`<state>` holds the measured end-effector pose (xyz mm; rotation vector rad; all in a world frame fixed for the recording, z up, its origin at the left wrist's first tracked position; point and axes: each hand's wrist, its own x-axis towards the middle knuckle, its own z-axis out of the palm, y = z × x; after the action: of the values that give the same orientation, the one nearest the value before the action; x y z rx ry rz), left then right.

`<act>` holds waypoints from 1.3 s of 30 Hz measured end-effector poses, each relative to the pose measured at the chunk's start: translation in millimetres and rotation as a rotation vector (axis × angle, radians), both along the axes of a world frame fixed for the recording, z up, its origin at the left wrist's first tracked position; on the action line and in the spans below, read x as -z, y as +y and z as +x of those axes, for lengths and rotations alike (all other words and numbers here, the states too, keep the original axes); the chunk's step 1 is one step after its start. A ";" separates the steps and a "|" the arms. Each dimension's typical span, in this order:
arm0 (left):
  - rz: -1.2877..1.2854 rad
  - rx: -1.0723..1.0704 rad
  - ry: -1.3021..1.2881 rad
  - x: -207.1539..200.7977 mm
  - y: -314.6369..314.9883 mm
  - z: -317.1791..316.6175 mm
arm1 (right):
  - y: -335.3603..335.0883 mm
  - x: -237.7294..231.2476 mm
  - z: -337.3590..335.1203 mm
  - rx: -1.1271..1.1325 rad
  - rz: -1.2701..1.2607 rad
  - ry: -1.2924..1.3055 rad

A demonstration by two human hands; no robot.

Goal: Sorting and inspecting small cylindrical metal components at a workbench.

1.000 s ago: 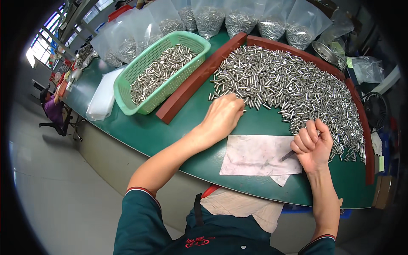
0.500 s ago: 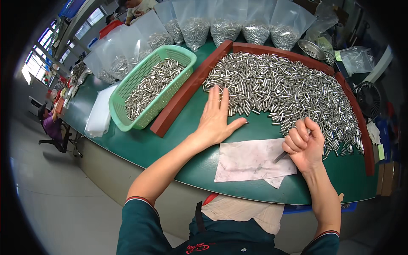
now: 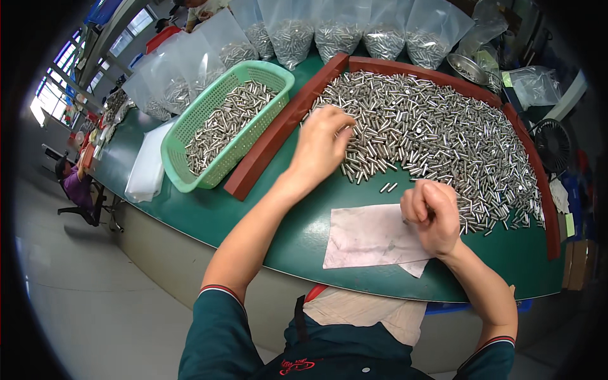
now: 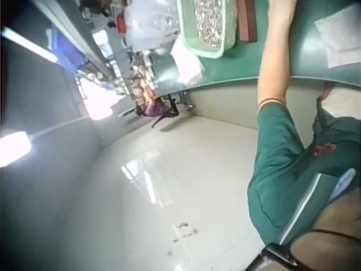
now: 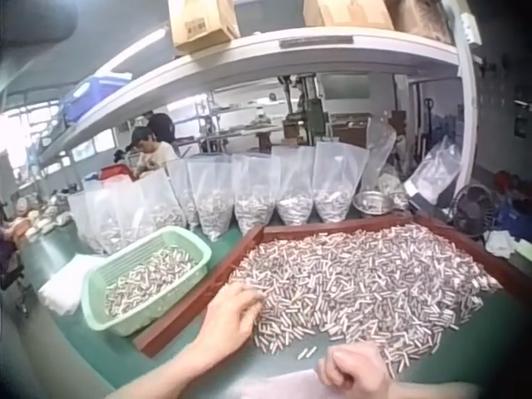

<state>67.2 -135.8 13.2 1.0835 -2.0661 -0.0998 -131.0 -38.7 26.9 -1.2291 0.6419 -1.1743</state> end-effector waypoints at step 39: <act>0.032 -0.187 -0.237 -0.5 62.9 61.4 | 15.5 13.8 0.9 0.031 -0.221 0.052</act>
<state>128.6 -72.9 13.8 1.3574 -2.1629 0.0940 -130.1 -23.1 13.1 -1.4440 0.5823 -1.2685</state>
